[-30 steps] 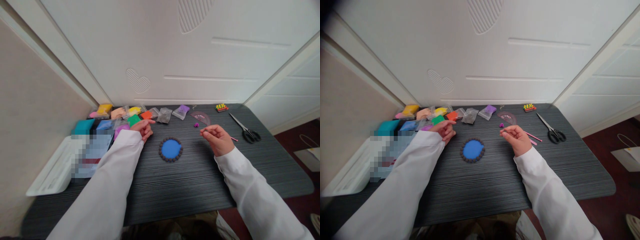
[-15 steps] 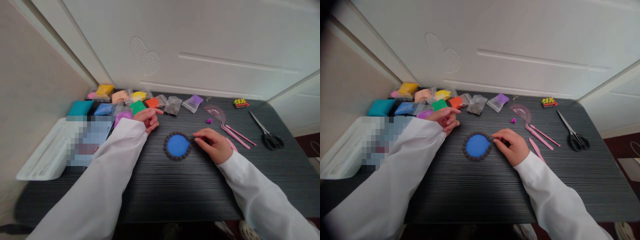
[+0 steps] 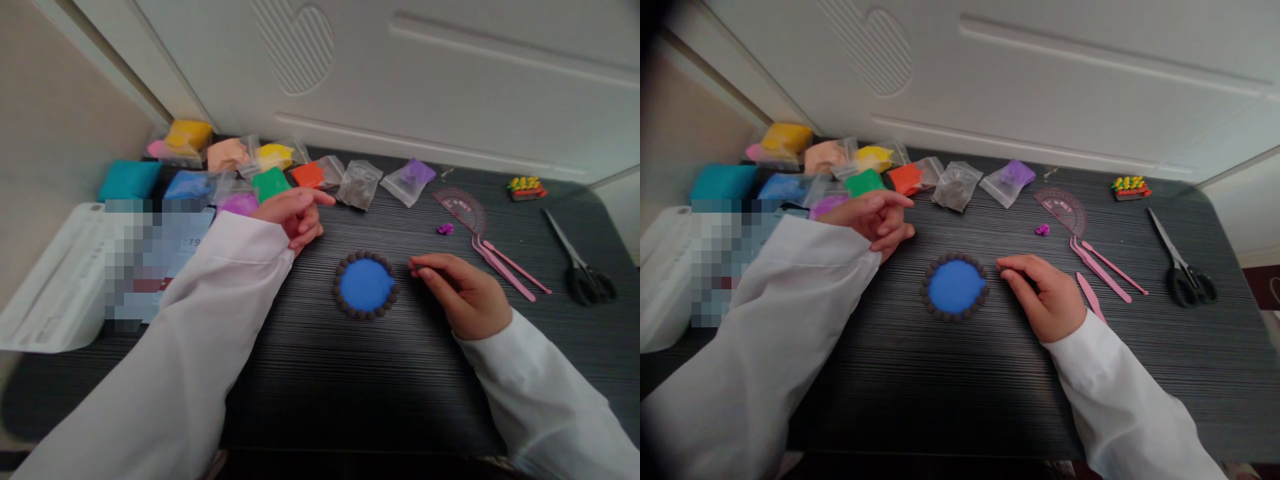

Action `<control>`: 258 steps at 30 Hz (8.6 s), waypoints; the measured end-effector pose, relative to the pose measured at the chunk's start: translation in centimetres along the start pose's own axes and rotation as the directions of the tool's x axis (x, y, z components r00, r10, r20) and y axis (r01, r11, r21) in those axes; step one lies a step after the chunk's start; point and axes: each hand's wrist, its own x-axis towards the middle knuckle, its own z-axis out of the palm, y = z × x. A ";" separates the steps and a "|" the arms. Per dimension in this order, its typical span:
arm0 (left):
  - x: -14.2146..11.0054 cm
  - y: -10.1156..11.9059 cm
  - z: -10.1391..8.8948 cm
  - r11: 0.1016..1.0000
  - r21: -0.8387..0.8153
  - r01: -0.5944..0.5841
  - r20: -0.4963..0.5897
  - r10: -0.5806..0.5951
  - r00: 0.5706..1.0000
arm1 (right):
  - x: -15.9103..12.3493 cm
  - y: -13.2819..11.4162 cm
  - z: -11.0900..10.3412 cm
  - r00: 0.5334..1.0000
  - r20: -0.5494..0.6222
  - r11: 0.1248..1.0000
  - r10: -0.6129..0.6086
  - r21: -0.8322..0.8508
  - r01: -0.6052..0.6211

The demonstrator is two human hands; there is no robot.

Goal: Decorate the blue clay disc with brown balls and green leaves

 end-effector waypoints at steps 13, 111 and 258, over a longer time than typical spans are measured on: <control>0.0 0.2 0.3 0.998 0.061 0.015 -0.011 -0.014 1.000 | -0.3 -0.3 0.2 0.999 0.040 0.999 0.029 -0.040 -0.027; 0.0 -0.5 -0.3 0.995 0.026 -0.100 0.128 0.096 0.987 | -0.2 -0.2 -0.4 0.975 -0.098 0.883 0.201 0.449 -0.137; -0.1 0.0 -0.1 0.999 0.038 -0.015 0.085 0.011 0.996 | 0.2 0.7 -0.4 0.999 -0.017 0.943 -0.050 -0.332 0.041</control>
